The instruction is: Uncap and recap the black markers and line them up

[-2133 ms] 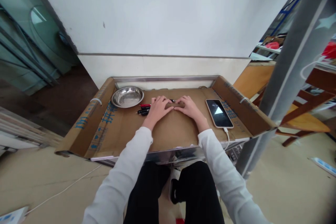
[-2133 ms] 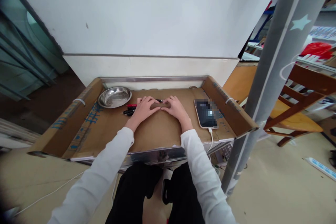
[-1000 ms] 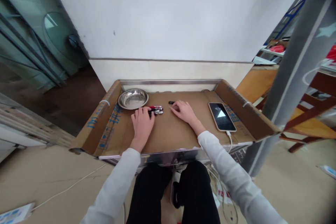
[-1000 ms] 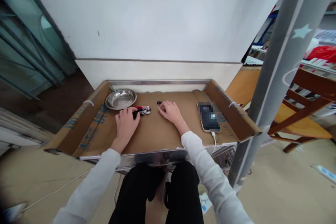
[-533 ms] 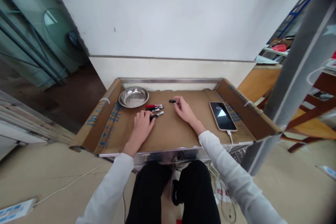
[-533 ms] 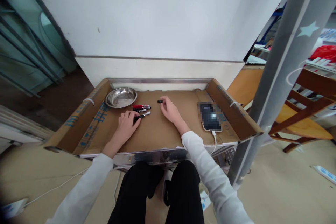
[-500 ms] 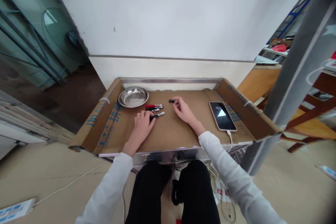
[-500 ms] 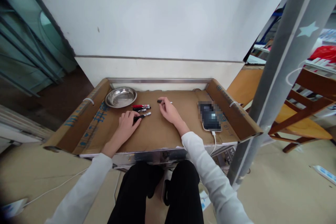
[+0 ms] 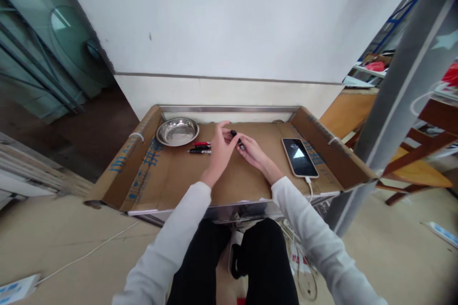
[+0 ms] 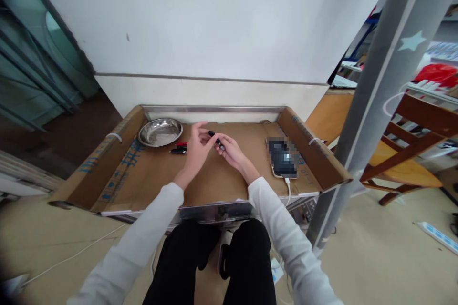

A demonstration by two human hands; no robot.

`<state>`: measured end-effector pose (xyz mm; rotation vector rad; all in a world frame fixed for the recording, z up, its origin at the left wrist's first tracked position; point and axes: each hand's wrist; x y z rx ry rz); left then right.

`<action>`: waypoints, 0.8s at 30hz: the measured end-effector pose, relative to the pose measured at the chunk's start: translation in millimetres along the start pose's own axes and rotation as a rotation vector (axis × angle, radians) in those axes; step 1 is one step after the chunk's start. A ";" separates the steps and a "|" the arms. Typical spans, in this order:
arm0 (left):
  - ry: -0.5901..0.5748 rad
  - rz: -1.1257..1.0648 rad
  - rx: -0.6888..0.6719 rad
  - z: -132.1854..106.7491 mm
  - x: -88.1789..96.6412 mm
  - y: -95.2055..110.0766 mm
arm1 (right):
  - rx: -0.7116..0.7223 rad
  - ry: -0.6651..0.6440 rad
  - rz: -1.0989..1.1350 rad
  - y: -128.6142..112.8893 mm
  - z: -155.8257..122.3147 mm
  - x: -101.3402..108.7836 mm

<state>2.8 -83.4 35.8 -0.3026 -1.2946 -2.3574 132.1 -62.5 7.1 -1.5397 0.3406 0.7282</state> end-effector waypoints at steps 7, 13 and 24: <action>-0.055 0.081 -0.141 11.6 -8.9 -6.3 | -0.030 0.050 0.106 -6.2 2.7 1.7; 0.113 -0.048 -0.052 11.2 2.2 -24.2 | -0.075 0.094 0.096 -8.3 3.1 2.4; -0.044 -0.164 0.065 -4.5 39.1 -40.9 | -0.009 0.219 0.127 -8.1 8.3 15.4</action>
Point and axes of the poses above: each hand's wrist, its own z-axis towards the middle knuckle, its own x-axis out of the back of the hand, y = z × x, and after that the axes turned 10 degrees about z, right-handed
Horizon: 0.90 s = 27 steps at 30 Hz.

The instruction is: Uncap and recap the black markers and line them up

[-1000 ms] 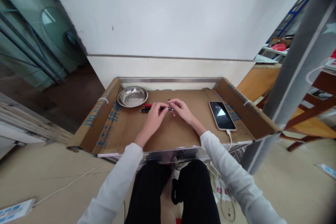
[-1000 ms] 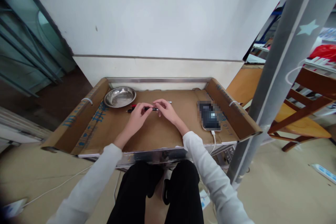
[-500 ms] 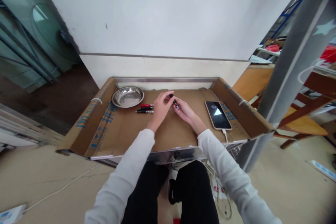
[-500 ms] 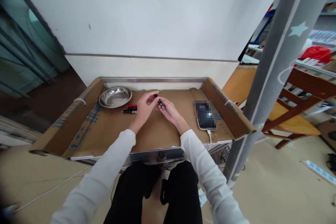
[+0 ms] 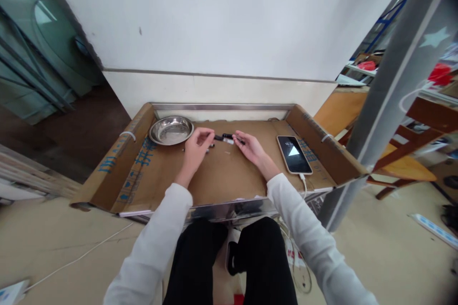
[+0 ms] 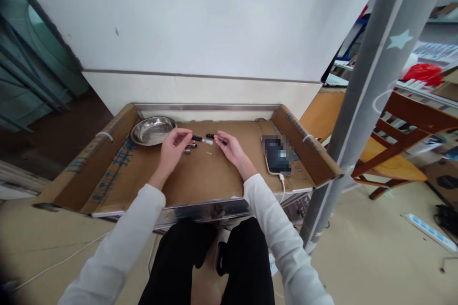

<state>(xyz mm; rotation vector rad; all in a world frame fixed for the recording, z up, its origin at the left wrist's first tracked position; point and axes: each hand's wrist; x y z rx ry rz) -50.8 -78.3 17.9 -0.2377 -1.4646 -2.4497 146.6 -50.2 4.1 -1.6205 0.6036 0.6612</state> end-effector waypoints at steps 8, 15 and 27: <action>-0.503 0.499 -0.298 -29.9 15.4 0.2 | 0.201 0.063 -0.008 -1.8 1.5 4.9; -0.403 0.883 -0.537 -3.6 -19.7 0.5 | 0.340 -0.046 -0.175 -3.9 -8.4 -3.5; -0.347 0.947 -0.487 12.7 -22.1 -13.7 | 0.474 -0.515 -0.933 9.5 -17.4 5.2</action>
Point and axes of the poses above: each hand's wrist, its own z-axis towards the middle knuckle, its own x-axis out of the back of the hand, y = z × x, and after that the axes turned 10 degrees about z, right-handed
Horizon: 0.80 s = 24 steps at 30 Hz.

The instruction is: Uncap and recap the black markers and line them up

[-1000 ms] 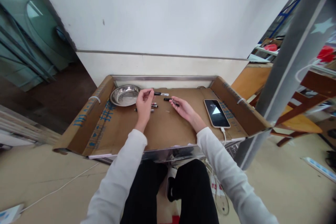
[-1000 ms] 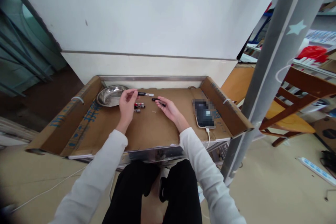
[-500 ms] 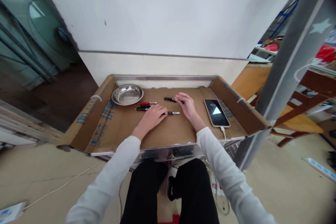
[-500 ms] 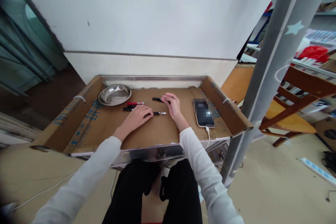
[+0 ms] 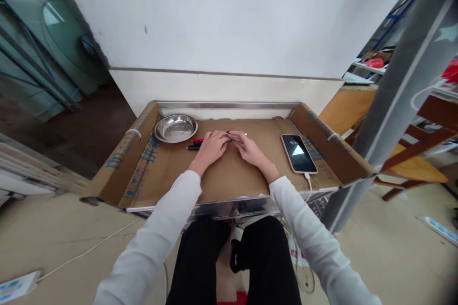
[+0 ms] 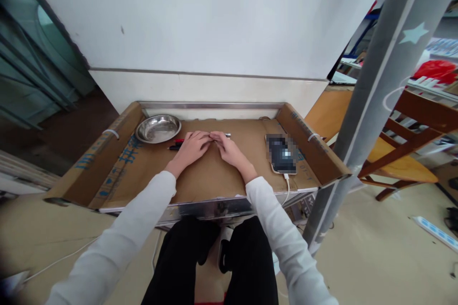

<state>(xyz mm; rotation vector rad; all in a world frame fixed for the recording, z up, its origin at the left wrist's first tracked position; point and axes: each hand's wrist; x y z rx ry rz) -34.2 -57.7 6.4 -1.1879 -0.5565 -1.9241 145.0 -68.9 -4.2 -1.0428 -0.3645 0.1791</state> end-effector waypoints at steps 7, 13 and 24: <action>-0.021 -0.039 -0.014 -3.6 0.4 2.5 | 0.012 0.025 -0.648 3.4 -4.7 21.9; -0.009 -0.001 -0.041 2.6 -8.8 2.7 | -0.031 0.045 -0.736 9.3 -4.0 30.3; 0.007 0.008 -0.035 4.5 -11.5 7.4 | 0.000 0.103 -0.619 12.1 0.8 27.7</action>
Point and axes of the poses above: each hand's wrist, its own z-axis towards the middle knuckle, its own x-axis out of the back of the hand, y = z × x, and after that the axes turned 10 degrees about z, right-handed
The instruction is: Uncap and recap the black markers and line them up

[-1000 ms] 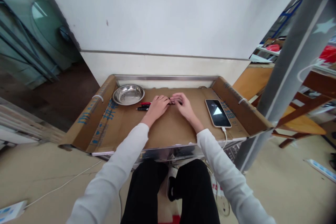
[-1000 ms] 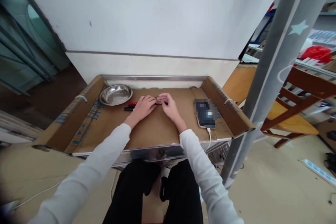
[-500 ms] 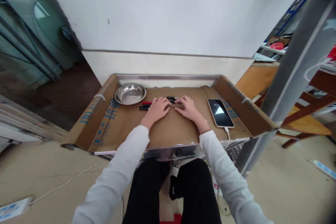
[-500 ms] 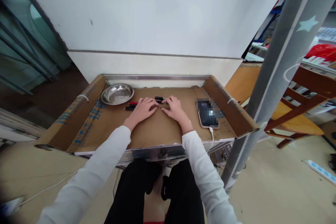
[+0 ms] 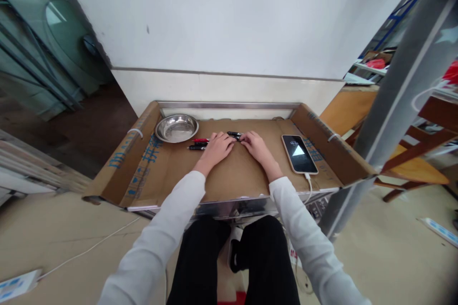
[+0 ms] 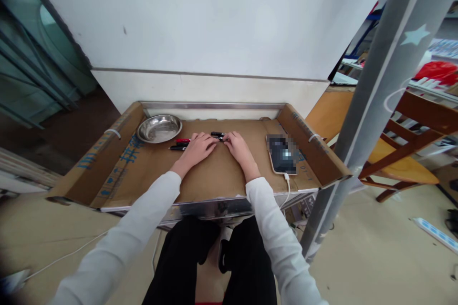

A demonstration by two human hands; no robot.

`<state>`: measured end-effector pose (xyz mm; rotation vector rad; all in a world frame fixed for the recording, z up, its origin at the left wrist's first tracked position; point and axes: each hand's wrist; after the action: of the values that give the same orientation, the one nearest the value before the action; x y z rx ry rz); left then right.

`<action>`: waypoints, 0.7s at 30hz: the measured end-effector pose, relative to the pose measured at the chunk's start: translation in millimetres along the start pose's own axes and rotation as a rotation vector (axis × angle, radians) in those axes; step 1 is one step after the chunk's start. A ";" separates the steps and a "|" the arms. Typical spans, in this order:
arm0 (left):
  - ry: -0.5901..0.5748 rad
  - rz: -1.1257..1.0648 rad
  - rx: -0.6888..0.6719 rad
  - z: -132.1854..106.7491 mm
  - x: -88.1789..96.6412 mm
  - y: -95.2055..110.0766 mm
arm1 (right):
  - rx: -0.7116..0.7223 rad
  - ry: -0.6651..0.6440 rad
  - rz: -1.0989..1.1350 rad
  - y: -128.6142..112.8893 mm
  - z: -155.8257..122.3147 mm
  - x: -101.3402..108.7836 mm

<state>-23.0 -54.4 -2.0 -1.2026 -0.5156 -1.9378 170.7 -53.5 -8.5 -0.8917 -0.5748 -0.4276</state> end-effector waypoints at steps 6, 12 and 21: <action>-0.018 -0.005 0.004 1.9 -0.5 1.7 | 0.011 0.011 -0.013 2.2 -0.8 -1.7; -0.015 -0.022 -0.010 3.4 -0.9 2.6 | 0.010 0.016 -0.019 1.7 -1.9 -1.0; 0.021 0.032 0.042 6.3 -0.9 1.5 | -0.030 0.026 -0.170 -8.7 -1.7 -0.7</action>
<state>-18.1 -50.7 0.1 -1.1559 -0.5206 -1.9020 165.7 -59.7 -4.6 -0.8674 -0.6238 -0.6021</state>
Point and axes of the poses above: each hand's wrist, its own z-axis towards the middle knuckle, its own x-axis out of the back of the hand, y = z × x, and after that the axes turned 10 degrees about z, right-handed
